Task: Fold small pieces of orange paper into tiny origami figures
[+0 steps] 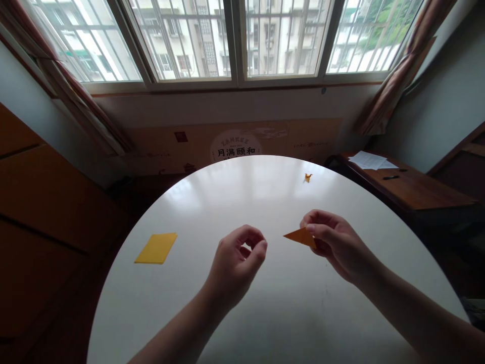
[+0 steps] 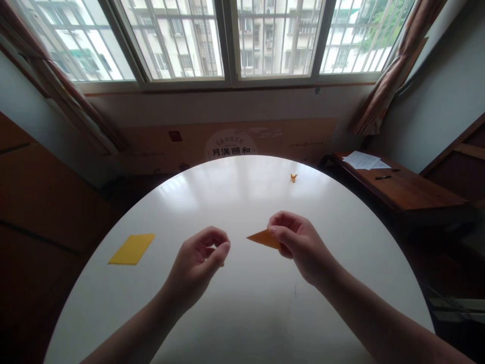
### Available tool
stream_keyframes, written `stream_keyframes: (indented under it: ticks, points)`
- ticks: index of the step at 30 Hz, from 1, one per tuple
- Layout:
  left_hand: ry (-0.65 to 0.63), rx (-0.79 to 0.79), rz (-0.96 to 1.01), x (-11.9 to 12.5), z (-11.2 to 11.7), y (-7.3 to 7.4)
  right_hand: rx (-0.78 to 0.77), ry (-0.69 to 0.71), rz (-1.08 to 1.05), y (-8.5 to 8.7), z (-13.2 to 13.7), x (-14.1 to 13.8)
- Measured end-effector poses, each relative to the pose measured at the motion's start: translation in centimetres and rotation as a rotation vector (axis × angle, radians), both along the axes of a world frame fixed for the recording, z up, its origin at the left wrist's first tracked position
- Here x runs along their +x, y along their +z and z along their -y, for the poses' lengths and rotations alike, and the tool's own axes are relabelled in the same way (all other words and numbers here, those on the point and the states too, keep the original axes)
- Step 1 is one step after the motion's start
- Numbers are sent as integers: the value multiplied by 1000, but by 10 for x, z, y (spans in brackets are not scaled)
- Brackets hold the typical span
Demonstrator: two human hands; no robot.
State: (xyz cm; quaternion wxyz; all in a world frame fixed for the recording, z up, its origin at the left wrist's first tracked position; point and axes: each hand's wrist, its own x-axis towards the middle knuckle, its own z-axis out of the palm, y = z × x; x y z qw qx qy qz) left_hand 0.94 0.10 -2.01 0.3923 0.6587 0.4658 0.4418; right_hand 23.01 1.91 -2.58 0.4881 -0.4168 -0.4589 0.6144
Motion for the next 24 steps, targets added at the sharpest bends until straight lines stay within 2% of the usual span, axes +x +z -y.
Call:
stream_keyframes:
  ticks: [3, 8, 11, 16, 19, 24]
  points:
    - [-43, 22, 6, 3, 3, -5, -72, 59, -39, -3, 3, -8]
    - [-58, 157, -22, 10, 9, -10, 2, 160, -56, -10, 7, -17]
    - [-1, 291, -33, 13, 10, -11, 21, 199, -44, -15, 9, -22]
    - [135, 476, -122, 7, 4, -11, 97, 123, 118, -20, 11, -25]
    - [180, 556, -205, 2, 1, -11, 107, 167, 130, -18, 12, -27]
    - [92, 590, -303, 4, 4, -11, 95, 274, 42, -15, 13, -31]
